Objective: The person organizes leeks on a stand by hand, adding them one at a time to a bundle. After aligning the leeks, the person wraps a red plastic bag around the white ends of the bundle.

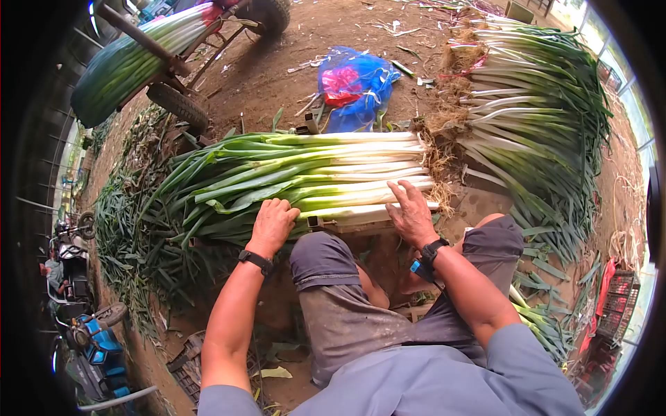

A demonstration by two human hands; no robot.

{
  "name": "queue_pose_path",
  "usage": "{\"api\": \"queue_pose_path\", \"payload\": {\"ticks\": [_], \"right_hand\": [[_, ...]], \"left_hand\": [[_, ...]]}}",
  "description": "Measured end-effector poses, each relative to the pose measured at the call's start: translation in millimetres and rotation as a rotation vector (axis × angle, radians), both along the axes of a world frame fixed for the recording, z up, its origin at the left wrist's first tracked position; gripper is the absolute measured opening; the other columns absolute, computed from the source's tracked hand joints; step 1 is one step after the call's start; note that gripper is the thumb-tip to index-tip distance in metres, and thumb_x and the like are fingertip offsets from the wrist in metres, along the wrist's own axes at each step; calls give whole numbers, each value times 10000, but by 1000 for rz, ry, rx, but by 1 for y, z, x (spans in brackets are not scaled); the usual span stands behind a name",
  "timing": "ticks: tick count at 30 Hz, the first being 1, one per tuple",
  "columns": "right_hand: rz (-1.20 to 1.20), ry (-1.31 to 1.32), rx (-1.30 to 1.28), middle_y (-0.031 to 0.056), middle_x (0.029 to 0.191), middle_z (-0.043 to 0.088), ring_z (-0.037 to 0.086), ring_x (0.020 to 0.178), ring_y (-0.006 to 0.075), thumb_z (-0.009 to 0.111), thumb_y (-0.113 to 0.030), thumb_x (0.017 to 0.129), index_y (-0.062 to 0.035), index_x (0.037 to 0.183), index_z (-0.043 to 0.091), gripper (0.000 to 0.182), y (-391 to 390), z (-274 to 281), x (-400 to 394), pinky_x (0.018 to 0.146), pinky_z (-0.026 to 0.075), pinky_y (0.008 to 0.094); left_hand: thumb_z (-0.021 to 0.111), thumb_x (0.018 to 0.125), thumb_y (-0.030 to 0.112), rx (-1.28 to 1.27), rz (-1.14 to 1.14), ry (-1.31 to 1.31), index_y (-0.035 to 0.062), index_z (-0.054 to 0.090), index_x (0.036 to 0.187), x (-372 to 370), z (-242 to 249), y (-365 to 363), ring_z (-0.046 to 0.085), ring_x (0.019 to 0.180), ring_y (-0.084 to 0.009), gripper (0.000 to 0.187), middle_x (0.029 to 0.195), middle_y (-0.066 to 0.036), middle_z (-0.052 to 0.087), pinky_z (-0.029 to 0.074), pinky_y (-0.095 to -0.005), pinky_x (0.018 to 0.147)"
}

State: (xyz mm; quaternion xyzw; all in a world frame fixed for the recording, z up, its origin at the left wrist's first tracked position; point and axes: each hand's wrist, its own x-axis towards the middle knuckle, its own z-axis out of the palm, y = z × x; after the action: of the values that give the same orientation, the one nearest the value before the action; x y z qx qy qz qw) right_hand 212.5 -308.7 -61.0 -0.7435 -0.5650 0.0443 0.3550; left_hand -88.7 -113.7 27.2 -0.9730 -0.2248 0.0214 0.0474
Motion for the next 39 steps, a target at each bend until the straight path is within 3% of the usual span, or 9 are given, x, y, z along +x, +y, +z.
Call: {"api": "queue_pose_path", "payload": {"ticks": [3,8,13,17,22,30,33,37,39], "right_hand": [[-37,-107,-65,148,1342,585,517,1287,313,687,-313,923,-113,1338,640,463,4,-10,-4,1081,400,475],[-7,-207,-151,129,1261,612,537,1221,323,702,-314,919,-85,1229,679,386,3,8,3,998,434,450],[62,19,-168,98,1075,638,582,1099,301,702,-365,899,-101,1025,730,294,4,10,9,1017,413,456],[74,-38,-125,93,1109,639,572,1098,295,693,-417,918,-122,1082,739,340,2,2,13,1006,405,448],[-57,-159,-264,118,1101,627,546,1088,302,703,-682,824,-109,1081,735,629,0,13,27,999,376,441],[8,-215,-226,75,943,610,575,975,288,689,-647,851,-115,914,709,535,10,-3,38,892,430,422],[-13,-159,-191,75,979,631,577,977,292,702,-584,874,-122,917,716,464,4,-1,29,886,432,417],[-74,-93,-55,113,1077,646,582,1058,318,729,-487,892,-135,1146,725,434,-6,-7,17,973,440,445],[-80,11,-104,124,1132,630,587,1089,332,722,-472,906,-150,1272,683,489,-4,-3,20,990,455,459]], "left_hand": [[794,742,143,-35,16,-33,154,708,1062,-1,4,-6,594,1001,-252,332,954,-41,606,465,-400,934],[789,759,142,-34,-64,-137,146,628,1336,7,11,-11,579,1120,-273,599,1216,-68,622,450,-408,997],[803,733,141,-66,-52,-32,107,617,1331,26,15,-16,564,1162,-271,627,1263,-67,615,436,-408,1023],[819,685,115,-104,3,45,107,630,1290,33,11,-13,567,1155,-268,634,1215,-53,624,426,-413,1038],[798,689,94,-109,-21,-146,126,636,1299,22,1,-14,559,1193,-268,632,1202,-46,627,402,-424,1078],[820,718,140,-131,-1,-113,153,649,1310,22,3,-9,552,1209,-259,615,1219,-44,633,383,-425,1106],[817,722,136,-163,23,-98,148,659,1294,24,4,-9,553,1208,-259,593,1210,-44,635,379,-424,1115],[786,673,73,-172,11,-157,137,653,1287,22,-4,-10,561,1184,-270,632,1186,-47,632,393,-427,1099],[808,728,143,-174,38,-93,155,662,1288,22,-3,-9,552,1214,-262,579,1225,-42,636,373,-429,1129]]}}
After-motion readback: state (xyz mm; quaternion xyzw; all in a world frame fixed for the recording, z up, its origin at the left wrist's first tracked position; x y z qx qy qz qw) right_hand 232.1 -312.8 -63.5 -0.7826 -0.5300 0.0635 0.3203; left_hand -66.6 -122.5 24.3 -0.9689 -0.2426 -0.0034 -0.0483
